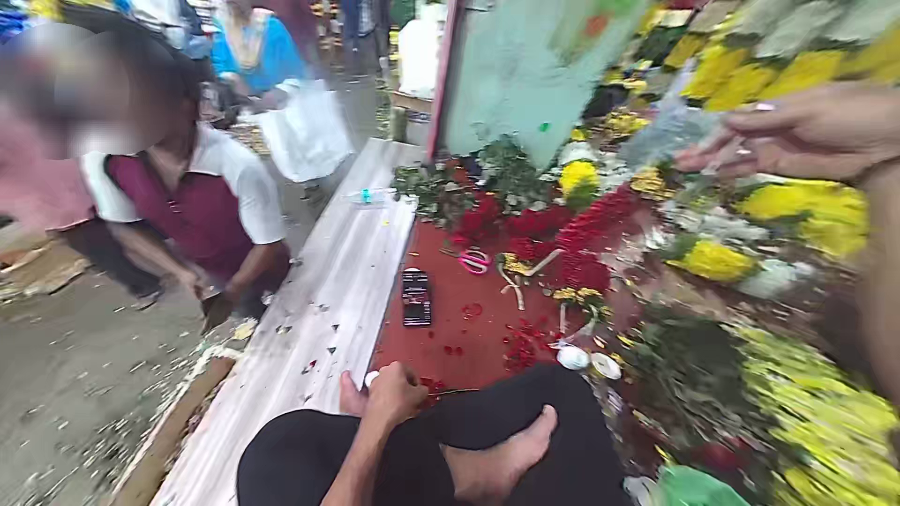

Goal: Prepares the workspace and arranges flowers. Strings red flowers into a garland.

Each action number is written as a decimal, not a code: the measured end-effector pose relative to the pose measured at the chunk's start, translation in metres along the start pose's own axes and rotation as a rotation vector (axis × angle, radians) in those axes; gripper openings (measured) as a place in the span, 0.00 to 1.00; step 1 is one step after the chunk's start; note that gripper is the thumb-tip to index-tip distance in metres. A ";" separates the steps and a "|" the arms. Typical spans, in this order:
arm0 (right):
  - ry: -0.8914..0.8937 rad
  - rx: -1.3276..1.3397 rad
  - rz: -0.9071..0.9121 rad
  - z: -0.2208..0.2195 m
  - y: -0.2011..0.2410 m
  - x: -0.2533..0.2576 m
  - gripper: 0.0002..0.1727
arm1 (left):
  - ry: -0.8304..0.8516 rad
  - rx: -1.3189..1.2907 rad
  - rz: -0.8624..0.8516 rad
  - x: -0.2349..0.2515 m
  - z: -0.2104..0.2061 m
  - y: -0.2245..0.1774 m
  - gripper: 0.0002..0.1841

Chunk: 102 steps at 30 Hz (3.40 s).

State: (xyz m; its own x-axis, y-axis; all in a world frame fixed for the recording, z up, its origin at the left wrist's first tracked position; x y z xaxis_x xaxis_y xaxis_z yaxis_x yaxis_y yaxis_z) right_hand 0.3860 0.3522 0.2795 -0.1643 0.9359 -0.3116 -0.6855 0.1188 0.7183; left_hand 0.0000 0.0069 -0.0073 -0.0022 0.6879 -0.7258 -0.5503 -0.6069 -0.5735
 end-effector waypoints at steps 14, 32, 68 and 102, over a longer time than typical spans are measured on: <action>-0.226 0.245 -0.232 -0.025 -0.108 0.068 0.19 | -0.045 0.018 -0.069 0.001 -0.002 0.004 0.10; 0.228 -0.256 -0.256 -0.329 -0.281 -0.033 0.22 | -0.052 0.004 -0.033 0.003 -0.002 0.007 0.09; 0.041 0.197 -0.091 -0.192 -0.364 -0.246 0.16 | -0.143 0.323 -0.033 -0.032 0.015 -0.084 0.14; 0.694 -0.925 0.588 -0.405 0.001 -0.166 0.59 | -0.180 0.127 -0.328 -0.278 0.029 -0.086 0.10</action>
State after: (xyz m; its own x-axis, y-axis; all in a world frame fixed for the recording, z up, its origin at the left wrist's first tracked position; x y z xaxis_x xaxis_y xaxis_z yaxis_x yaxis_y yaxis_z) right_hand 0.1250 0.0628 0.0796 -0.7464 0.3700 -0.5532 -0.5722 -0.7813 0.2495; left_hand 0.0233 -0.1208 0.2551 0.0513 0.9028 -0.4269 -0.6453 -0.2963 -0.7042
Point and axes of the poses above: each hand's wrist, its own x-axis towards the middle knuckle, its own z-axis out of the back of the hand, y = z × x, the point moved 1 cm from there along x, towards the middle knuckle, and after that the axes turned 8 degrees about -x, right-handed, at the moved point
